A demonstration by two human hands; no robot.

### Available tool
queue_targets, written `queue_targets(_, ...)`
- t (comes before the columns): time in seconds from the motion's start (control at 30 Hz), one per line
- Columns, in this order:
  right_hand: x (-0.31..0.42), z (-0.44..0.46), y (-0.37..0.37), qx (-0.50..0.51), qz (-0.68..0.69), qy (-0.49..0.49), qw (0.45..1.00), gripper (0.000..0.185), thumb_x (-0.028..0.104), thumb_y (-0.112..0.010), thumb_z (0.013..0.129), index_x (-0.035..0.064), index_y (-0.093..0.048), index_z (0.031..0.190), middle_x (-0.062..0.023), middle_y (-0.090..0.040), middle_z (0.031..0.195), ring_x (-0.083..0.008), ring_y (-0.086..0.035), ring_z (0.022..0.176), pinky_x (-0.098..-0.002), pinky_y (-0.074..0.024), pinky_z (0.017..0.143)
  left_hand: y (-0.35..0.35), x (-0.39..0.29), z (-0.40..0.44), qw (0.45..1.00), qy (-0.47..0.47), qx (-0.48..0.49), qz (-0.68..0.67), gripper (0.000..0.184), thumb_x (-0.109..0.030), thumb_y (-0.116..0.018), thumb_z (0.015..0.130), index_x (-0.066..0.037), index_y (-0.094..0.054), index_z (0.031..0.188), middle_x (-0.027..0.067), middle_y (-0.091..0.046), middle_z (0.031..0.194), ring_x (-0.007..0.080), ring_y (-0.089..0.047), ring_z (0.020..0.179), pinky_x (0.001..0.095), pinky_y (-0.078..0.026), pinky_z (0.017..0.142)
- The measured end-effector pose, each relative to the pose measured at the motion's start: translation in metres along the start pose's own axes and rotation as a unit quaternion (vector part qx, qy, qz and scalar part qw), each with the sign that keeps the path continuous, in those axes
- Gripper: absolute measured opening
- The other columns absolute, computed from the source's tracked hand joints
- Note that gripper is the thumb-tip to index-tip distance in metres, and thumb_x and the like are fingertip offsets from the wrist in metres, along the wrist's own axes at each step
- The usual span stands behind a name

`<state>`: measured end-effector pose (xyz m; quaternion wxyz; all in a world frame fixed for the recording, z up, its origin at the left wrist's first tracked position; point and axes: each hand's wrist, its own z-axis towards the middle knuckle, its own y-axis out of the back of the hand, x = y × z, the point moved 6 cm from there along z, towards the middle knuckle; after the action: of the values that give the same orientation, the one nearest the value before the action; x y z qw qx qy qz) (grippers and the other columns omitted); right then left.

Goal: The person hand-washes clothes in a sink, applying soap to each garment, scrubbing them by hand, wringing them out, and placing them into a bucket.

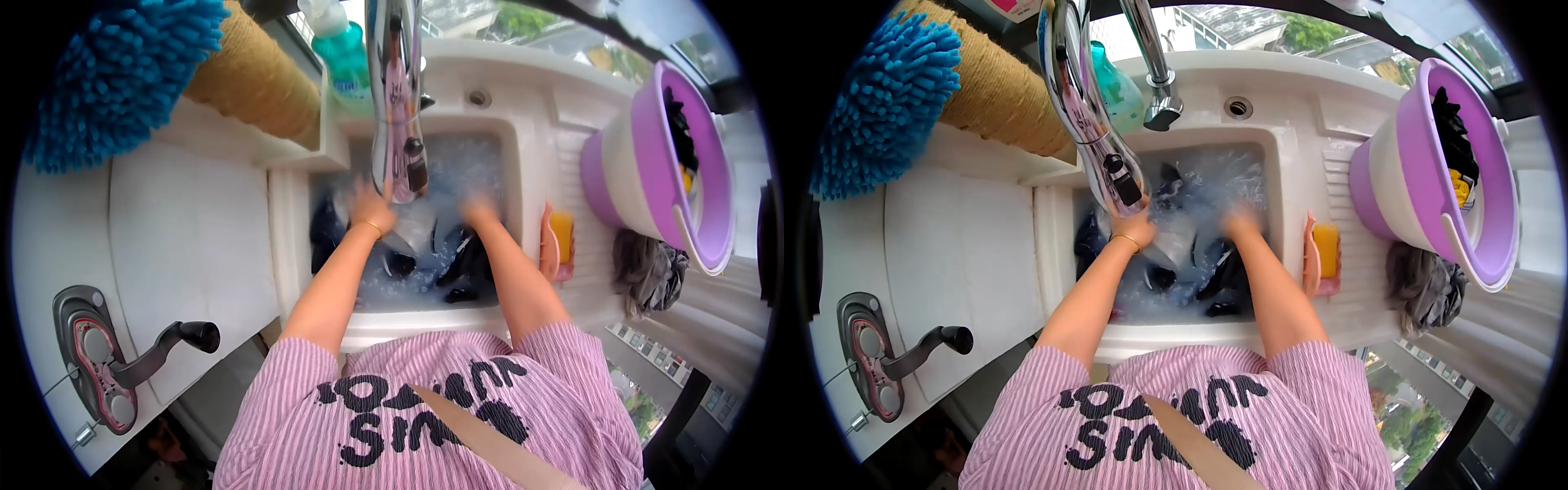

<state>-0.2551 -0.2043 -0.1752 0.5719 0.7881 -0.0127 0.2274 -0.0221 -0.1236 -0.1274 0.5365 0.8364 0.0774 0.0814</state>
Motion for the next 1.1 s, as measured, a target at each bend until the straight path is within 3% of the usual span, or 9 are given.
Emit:
queue_targets(0.13,0.038,-0.008,0.07,-0.002,0.091,-0.085,0.992,0.046,0.013,-0.065,0.084,0.0086,-0.06,0.13,-0.0192,-0.062,0.13,-0.0346,-0.061,0.114,-0.0461,-0.0483,0.101,0.038,-0.002,-0.026,0.909,0.056,-0.081,-0.406,0.062,-0.036,-0.067,0.092,-0.012,-0.051,0.146,0.0168,-0.056,0.144,0.0366,-0.042,0.143,0.0531,-0.038,0.11)
queue_targets(0.27,0.089,-0.029,0.13,-0.014,0.425,-0.012,0.905,0.036,0.01,-0.064,0.081,0.004,-0.056,0.116,-0.0163,-0.062,0.104,-0.0247,-0.06,0.091,-0.0356,-0.0492,0.088,0.049,-0.049,-0.06,0.417,0.21,0.159,-0.87,0.048,-0.034,-0.061,0.098,-0.014,-0.054,0.142,0.0081,-0.061,0.136,0.0257,-0.057,0.129,0.0416,-0.048,0.105)
queue_targets(0.37,0.149,-0.063,0.153,-0.028,0.58,0.087,0.809,0.033,0.005,-0.061,0.081,0.004,-0.054,0.113,-0.0151,-0.06,0.093,-0.0173,-0.058,0.086,-0.0294,-0.0492,0.081,0.046,-0.076,-0.048,0.11,-0.002,0.244,-0.964,0.048,-0.051,-0.055,0.101,-0.014,-0.059,0.132,0.0072,-0.066,0.128,0.0277,-0.064,0.117,0.0454,-0.05,0.105)
queue_targets(0.47,0.193,-0.108,0.158,-0.062,0.452,0.171,0.873,0.031,0.013,-0.071,0.085,0.0033,-0.056,0.111,-0.0153,-0.062,0.083,-0.0298,-0.066,0.076,-0.0345,-0.0538,0.074,0.034,-0.074,-0.044,0.12,-0.083,0.149,-0.978,0.039,-0.043,-0.055,0.104,-0.011,-0.06,0.125,0.0087,-0.065,0.111,0.0215,-0.065,0.098,0.0346,-0.055,0.079)
queue_targets(0.53,0.207,-0.127,0.15,-0.088,0.353,0.245,0.899,0.032,0.023,-0.077,0.086,0.0038,-0.059,0.105,-0.0151,-0.064,0.082,-0.0356,-0.067,0.075,-0.0386,-0.0549,0.069,0.037,-0.072,-0.058,0.061,0.039,0.224,-0.972,0.045,-0.056,-0.057,0.099,-0.015,-0.065,0.115,0.0065,-0.068,0.109,0.0224,-0.062,0.09,0.0399,-0.053,0.099)
queue_targets(0.57,0.212,-0.131,0.143,-0.081,0.307,0.273,0.908,0.033,0.027,-0.078,0.086,0.0039,-0.059,0.1,-0.0152,-0.065,0.083,-0.037,-0.067,0.077,-0.0404,-0.0548,0.067,0.034,-0.076,-0.048,-0.038,-0.142,0.379,-0.914,0.042,-0.052,-0.058,0.1,-0.014,-0.065,0.116,0.0071,-0.069,0.112,0.0241,-0.065,0.099,0.0409,-0.053,0.099)
queue_targets(0.77,0.156,-0.072,0.108,-0.155,0.196,0.155,0.956,0.027,0.032,-0.074,0.09,0.0055,-0.07,0.089,-0.017,-0.07,0.084,-0.0412,-0.067,0.078,-0.0471,-0.0545,0.067,0.01,-0.08,-0.079,0.102,0.192,0.192,-0.957,0.04,-0.047,-0.054,0.104,-0.011,-0.067,0.117,0.0079,-0.07,0.115,0.0263,-0.067,0.107,0.0416,-0.054,0.097)
queue_targets(0.87,0.073,-0.029,0.061,0.006,0.191,-0.059,0.98,0.053,0.05,-0.067,0.093,-0.0027,-0.07,0.101,-0.0244,-0.072,0.101,-0.0434,-0.069,0.096,-0.0494,-0.0542,0.082,-0.005,-0.08,-0.067,0.221,0.045,0.169,-0.959,0.045,-0.042,-0.045,0.108,-0.007,-0.064,0.128,0.0096,-0.07,0.125,0.0301,-0.068,0.112,0.0463,-0.053,0.102)
queue_targets(1.1,0.053,-0.066,0.098,0.195,0.59,-0.254,0.741,0.045,0.036,-0.075,0.093,0.0166,-0.06,0.131,-0.0012,-0.066,0.11,-0.0132,-0.063,0.101,-0.0367,-0.0511,0.08,0.018,0.008,-0.078,0.379,0.166,0.104,-0.904,0.039,-0.031,-0.054,0.105,-0.004,-0.059,0.132,0.0155,-0.063,0.134,0.0284,-0.062,0.123,0.0472,-0.047,0.108)
